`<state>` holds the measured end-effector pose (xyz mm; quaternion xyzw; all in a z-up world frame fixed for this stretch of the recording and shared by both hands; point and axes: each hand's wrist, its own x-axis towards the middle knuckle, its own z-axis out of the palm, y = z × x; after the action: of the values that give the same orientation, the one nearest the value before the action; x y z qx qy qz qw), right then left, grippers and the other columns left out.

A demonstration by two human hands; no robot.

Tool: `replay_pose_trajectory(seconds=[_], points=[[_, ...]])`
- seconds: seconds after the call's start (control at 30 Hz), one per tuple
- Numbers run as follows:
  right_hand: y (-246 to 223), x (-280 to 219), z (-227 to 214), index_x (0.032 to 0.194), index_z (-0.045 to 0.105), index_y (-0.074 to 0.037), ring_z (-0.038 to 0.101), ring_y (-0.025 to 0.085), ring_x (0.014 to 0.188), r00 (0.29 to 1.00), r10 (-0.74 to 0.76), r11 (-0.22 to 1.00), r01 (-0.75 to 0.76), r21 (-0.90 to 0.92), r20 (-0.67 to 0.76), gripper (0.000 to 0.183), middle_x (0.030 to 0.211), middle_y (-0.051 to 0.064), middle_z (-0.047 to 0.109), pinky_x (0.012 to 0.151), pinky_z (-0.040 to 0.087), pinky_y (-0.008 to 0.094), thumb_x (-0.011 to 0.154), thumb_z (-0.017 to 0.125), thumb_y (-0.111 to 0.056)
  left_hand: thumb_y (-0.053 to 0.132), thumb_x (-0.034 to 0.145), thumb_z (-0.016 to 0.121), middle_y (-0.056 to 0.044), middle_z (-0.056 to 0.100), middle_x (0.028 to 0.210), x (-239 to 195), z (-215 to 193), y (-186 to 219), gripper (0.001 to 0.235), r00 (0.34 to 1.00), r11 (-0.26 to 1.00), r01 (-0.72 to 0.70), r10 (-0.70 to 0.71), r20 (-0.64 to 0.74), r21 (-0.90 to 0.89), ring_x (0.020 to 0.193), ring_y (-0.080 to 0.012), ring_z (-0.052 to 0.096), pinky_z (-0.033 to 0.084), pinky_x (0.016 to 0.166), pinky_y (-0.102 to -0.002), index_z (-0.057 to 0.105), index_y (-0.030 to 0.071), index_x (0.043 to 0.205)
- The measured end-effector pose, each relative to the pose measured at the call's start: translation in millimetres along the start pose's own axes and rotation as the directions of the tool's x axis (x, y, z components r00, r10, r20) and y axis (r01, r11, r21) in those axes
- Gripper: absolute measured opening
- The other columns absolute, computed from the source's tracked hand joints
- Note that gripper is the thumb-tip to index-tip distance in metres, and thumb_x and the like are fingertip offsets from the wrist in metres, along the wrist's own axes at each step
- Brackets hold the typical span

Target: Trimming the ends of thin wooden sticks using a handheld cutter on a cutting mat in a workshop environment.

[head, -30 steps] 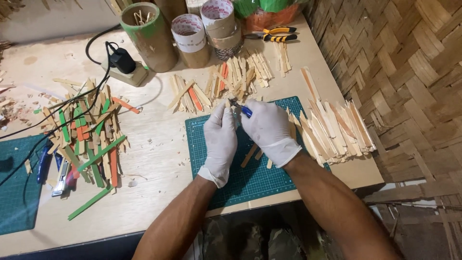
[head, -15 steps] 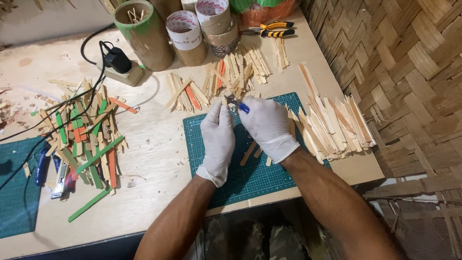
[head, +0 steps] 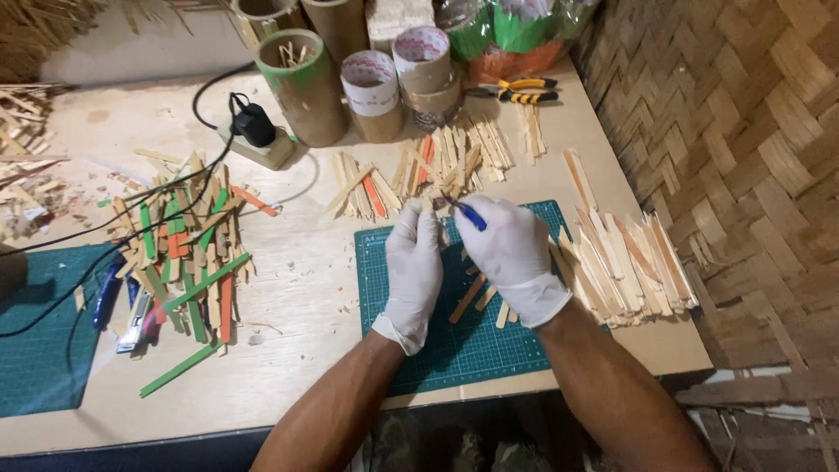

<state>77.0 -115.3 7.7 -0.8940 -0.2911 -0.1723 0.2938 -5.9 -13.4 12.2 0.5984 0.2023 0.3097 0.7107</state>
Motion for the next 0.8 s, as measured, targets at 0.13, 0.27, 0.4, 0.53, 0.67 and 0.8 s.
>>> replay_pose_trajectory(seconds=[0.13, 0.27, 0.4, 0.53, 0.67, 0.8], points=[[-9, -1, -6, 0.095, 0.08, -0.026, 0.074, 0.028, 0.064, 1.0, -0.012, 1.0, 0.012, 0.007, 0.004, 0.016, 0.067, 0.005, 0.071, 0.056, 0.061, 0.04, 0.088, 0.078, -0.04, 0.016, 0.107, 0.054, 0.001, 0.057, 0.06, -3, 1, 6, 0.022, 1.0, 0.999, -0.018, 0.018, -0.009, 0.027, 0.062, -0.0081, 0.052, 0.046, 0.059, -0.023, 0.074, 0.008, 0.105], [-2, -1, -3, 0.094, 0.08, -0.027, 0.074, 0.029, 0.065, 1.0, 0.028, 0.999, -0.028, 0.023, -0.001, 0.017, 0.066, 0.005, 0.07, 0.053, 0.06, 0.041, 0.088, 0.078, -0.043, 0.02, 0.107, 0.052, 0.0, 0.057, 0.061, 1, -2, -8, 0.025, 1.0, 0.999, -0.011, 0.011, 0.003, 0.039, 0.063, -0.009, 0.051, 0.045, 0.062, -0.024, 0.074, 0.01, 0.098], [-1, 3, -9, 0.093, 0.08, -0.025, 0.073, 0.029, 0.065, 0.998, 0.057, 0.995, -0.056, 0.077, -0.014, 0.018, 0.065, 0.005, 0.07, 0.054, 0.06, 0.039, 0.088, 0.079, -0.042, 0.021, 0.108, 0.052, -0.002, 0.058, 0.062, 1, -4, -11, 0.031, 0.999, 0.997, -0.041, 0.04, 0.016, 0.071, 0.065, -0.0106, 0.051, 0.045, 0.064, -0.026, 0.071, 0.009, 0.087], [-11, 9, -22, 0.088, 0.081, -0.019, 0.071, 0.031, 0.06, 0.99, 0.136, 0.974, -0.141, 0.179, 0.043, 0.019, 0.058, 0.009, 0.067, 0.051, 0.057, 0.041, 0.089, 0.079, -0.038, 0.023, 0.108, 0.053, -0.002, 0.061, 0.065, 1, -7, -15, 0.031, 0.998, 0.991, -0.065, 0.062, 0.033, 0.113, 0.068, -0.012, 0.054, 0.048, 0.067, -0.028, 0.071, 0.01, 0.087], [-19, 12, -30, 0.083, 0.081, -0.015, 0.069, 0.028, 0.052, 0.979, 0.197, 0.921, -0.206, 0.33, 0.059, 0.015, 0.052, 0.009, 0.063, 0.049, 0.054, 0.034, 0.087, 0.082, -0.029, 0.025, 0.108, 0.053, -0.003, 0.062, 0.062, -5, 0, 13, 0.032, 0.998, 0.99, -0.046, 0.042, 0.036, 0.133, 0.064, -0.0144, 0.054, 0.047, 0.067, -0.029, 0.067, 0.01, 0.083], [-24, 16, -35, 0.067, 0.074, -0.018, 0.057, 0.009, 0.047, 0.95, 0.276, 0.821, -0.311, 0.479, 0.146, 0.022, 0.045, -0.001, 0.056, 0.049, 0.048, 0.022, 0.085, 0.082, -0.029, 0.023, 0.107, 0.053, -0.002, 0.06, 0.063, -3, -1, 11, 0.026, 1.0, 0.993, -0.027, 0.025, 0.018, 0.112, 0.066, -0.0136, 0.053, 0.047, 0.068, -0.03, 0.065, 0.012, 0.087]])
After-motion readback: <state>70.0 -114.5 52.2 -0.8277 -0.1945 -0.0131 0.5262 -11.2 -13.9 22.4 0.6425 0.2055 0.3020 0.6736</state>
